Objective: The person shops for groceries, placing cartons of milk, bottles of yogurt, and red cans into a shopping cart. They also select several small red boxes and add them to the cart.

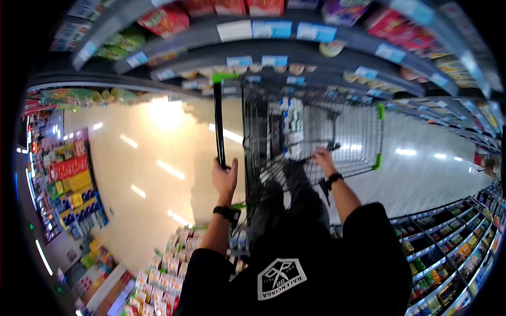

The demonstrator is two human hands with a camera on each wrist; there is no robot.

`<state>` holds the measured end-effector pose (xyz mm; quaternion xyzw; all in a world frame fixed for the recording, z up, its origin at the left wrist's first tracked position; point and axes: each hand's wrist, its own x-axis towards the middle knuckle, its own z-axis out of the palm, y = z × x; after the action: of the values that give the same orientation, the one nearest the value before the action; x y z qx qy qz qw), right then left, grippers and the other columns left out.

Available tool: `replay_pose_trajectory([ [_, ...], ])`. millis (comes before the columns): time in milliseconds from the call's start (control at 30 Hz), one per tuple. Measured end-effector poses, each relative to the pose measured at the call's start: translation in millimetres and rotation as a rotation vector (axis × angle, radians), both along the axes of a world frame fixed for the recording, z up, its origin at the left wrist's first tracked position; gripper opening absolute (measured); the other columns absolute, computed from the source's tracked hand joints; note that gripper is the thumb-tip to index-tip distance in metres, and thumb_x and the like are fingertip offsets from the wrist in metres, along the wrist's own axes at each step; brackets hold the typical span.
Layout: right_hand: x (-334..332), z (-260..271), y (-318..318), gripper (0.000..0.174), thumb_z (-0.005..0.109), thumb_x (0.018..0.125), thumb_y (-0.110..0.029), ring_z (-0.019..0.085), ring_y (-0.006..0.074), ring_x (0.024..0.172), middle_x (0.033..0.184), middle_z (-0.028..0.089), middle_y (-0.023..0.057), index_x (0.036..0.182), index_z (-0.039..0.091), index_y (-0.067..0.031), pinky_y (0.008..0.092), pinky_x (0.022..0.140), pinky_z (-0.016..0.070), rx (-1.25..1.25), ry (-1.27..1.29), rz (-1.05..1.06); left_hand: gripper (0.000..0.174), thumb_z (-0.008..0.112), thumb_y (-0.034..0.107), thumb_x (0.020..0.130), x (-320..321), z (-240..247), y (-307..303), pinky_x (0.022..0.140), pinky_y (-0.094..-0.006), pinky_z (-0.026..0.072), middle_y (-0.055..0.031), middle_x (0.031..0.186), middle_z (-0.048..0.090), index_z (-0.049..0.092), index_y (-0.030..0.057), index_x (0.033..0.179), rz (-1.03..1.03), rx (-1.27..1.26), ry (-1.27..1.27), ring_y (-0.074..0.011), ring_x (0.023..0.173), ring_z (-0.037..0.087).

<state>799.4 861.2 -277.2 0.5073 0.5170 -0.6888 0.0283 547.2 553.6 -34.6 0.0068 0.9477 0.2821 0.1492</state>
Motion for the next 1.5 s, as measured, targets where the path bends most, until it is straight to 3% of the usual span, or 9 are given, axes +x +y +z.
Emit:
replay_pose_trajectory([
  [100, 61.7, 17.4, 16.6, 0.020, 0.065, 0.095, -0.011, 0.063, 0.0127, 0.069, 0.079, 0.065, 0.0021, 0.114, 0.065, -0.0073, 0.0300, 0.060, 0.0507, 0.315, 0.090, -0.124, 0.058, 0.077, 0.047, 0.085, 0.9, -4.9, -7.3, 0.071, -0.0487, 0.0528, -0.0150, 0.080, 0.070, 0.059, 0.0017, 0.117, -0.009, 0.057, 0.012, -0.0361, 0.077, 0.070],
  [200, 123.0, 64.2, 16.4, 0.034, 0.059, 0.095, -0.007, 0.071, 0.0181, 0.076, 0.094, 0.072, 0.0072, 0.129, 0.060, -0.0079, 0.0302, 0.057, 0.0547, 0.023, 0.137, -0.388, 0.073, 0.078, 0.041, 0.085, 3.9, -8.3, -11.4, 0.075, -0.0464, 0.0530, -0.0123, 0.094, 0.070, 0.047, 0.0062, 0.141, -0.042, 0.167, 0.079, -0.0337, 0.082, 0.068],
  [300, 178.1, 125.0, -24.4, 0.033, 0.058, 0.097, -0.012, 0.071, 0.0231, 0.078, 0.100, 0.071, 0.0097, 0.130, 0.058, -0.0082, 0.0342, 0.060, 0.0567, 0.138, -0.045, -0.381, 0.085, 0.075, 0.031, 0.087, 12.2, 37.0, -9.5, 0.084, -0.0484, 0.0531, -0.0162, 0.116, 0.069, 0.033, 0.0113, 0.157, -0.039, 0.207, -0.109, -0.0375, 0.100, 0.069],
  [500, 312.0, 141.2, -158.3, 0.026, 0.052, 0.101, -0.015, 0.070, 0.0271, 0.072, 0.094, 0.068, 0.0116, 0.126, 0.060, -0.0099, 0.0389, 0.055, 0.0566, 0.092, -0.224, -0.535, 0.084, 0.066, 0.010, 0.091, 11.1, -26.1, -33.5, 0.084, -0.0521, 0.0545, -0.0243, 0.120, 0.068, 0.024, 0.0185, 0.163, -0.219, 0.110, 0.082, -0.0449, 0.102, 0.068],
  [667, 455.8, 82.8, -244.9, 0.021, 0.062, 0.095, -0.019, 0.071, 0.0284, 0.077, 0.098, 0.071, 0.0113, 0.114, 0.064, -0.0100, 0.0496, 0.061, 0.0574, 0.247, -0.116, 0.230, 0.082, 0.065, 0.011, 0.092, 34.8, -7.2, -39.5, 0.083, -0.0514, 0.0552, -0.0275, 0.117, 0.068, 0.025, 0.0201, 0.163, -0.218, 0.201, 0.109, -0.0455, 0.096, 0.068],
  [833, 462.8, 103.5, -298.5, 0.019, 0.069, 0.089, -0.021, 0.071, 0.0298, 0.105, 0.114, 0.074, 0.0108, 0.103, 0.077, -0.0109, 0.0391, 0.088, 0.0583, 0.540, -0.384, 0.061, 0.086, 0.070, 0.023, 0.090, 58.8, -6.0, -40.2, 0.089, -0.0519, 0.0539, -0.0267, 0.122, 0.067, 0.025, 0.0185, 0.164, -0.166, 0.248, 0.049, -0.0456, 0.104, 0.067],
  [1067, 446.2, 116.8, -267.6, 0.053, 0.062, 0.094, -0.010, 0.073, 0.0357, 0.090, 0.117, 0.070, 0.0188, 0.145, 0.048, -0.0027, 0.0460, 0.073, 0.0594, 0.240, -0.105, 0.044, 0.085, 0.069, 0.022, 0.092, 82.4, -14.2, -40.5, 0.096, -0.0516, 0.0511, -0.0270, 0.135, 0.062, 0.024, 0.0170, 0.164, -0.168, 0.287, 0.159, -0.0466, 0.113, 0.063],
  [1200, 429.8, 148.5, -244.6, 0.047, 0.061, 0.096, -0.014, 0.073, 0.0347, 0.085, 0.112, 0.070, 0.0166, 0.141, 0.050, -0.0027, 0.0474, 0.070, 0.0593, -0.093, -0.198, -0.509, 0.087, 0.069, 0.021, 0.092, 97.4, -4.9, -33.6, 0.099, -0.0501, 0.0499, -0.0265, 0.142, 0.058, 0.023, 0.0168, 0.165, -0.149, 0.326, 0.161, -0.0470, 0.118, 0.061],
  [1500, 498.7, 122.6, -206.8, 0.048, 0.062, 0.096, -0.011, 0.072, 0.0397, 0.087, 0.112, 0.068, 0.0231, 0.139, 0.048, 0.0045, 0.0502, 0.073, 0.0624, -0.160, -0.068, -0.589, 0.094, 0.071, 0.023, 0.090, 131.4, -12.7, -10.8, 0.090, -0.0552, 0.0519, -0.0286, 0.120, 0.065, 0.016, 0.0230, 0.166, -0.147, 0.174, 0.267, -0.0482, 0.105, 0.064],
])
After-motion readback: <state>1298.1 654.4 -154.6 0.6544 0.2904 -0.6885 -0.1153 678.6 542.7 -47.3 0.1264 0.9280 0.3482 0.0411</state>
